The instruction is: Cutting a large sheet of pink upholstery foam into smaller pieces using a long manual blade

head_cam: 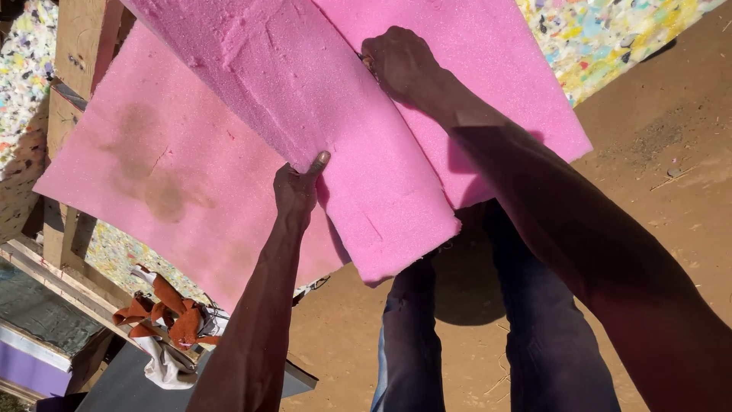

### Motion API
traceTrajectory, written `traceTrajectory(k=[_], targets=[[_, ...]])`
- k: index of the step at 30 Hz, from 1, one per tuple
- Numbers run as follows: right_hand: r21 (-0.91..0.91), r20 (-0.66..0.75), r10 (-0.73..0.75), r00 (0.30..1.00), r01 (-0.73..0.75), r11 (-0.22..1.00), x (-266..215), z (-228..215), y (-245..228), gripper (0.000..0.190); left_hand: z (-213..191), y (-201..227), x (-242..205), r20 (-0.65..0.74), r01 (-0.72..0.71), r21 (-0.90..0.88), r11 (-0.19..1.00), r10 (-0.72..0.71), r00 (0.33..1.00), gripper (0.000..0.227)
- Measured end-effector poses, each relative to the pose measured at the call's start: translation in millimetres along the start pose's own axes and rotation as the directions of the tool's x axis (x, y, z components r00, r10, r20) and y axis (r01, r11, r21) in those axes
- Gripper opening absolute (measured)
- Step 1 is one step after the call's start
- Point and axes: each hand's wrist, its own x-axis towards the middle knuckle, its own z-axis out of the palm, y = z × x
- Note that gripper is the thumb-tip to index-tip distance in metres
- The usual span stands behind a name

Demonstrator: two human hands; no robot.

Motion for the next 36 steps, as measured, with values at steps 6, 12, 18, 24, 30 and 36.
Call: traceTrajectory(k=[6, 12, 18, 24, 30, 36], targets=[[-0.16, 0.454, 0.485, 0.747, -0.467, 0.869, -134, -58, -45, 0.03, -6, -27, 18, 0.024, -0.137, 0.086, 0.987, 0.135, 0.991, 0.04], [-0.124, 0.495, 0.478, 0.726, -0.485, 0.866, -287, -40, -42, 0.03, -15, -15, 4, 0.09, -0.136, 0.097, 0.986, 0.128, 0.988, 0.05], [-0.579, 0.519, 0.273, 0.81, 0.098, 0.81, -424, -12, -50, 0.017, -29, -7, -2, 0.151, -0.163, 0.203, 0.966, 0.134, 0.979, 0.053], [-0.59, 0.782, 0.274, 0.56, 0.524, 0.614, -482, -96, -93, 0.029, -41, -12, 6, 0.224, -0.138, 0.112, 0.984, 0.111, 0.968, 0.048], [-0.113, 0.322, 0.807, 0.495, -0.826, 0.552, -448, -108, -88, 0.026, -38, -3, -2, 0.242, -0.187, 0.101, 0.977, 0.158, 0.957, 0.066], [0.207, -0.237, 0.195, 0.952, -0.147, 0.967, -192, -81, -53, 0.023, -34, -14, 6, 0.216, -0.151, -0.074, 0.986, 0.163, 0.963, 0.046]])
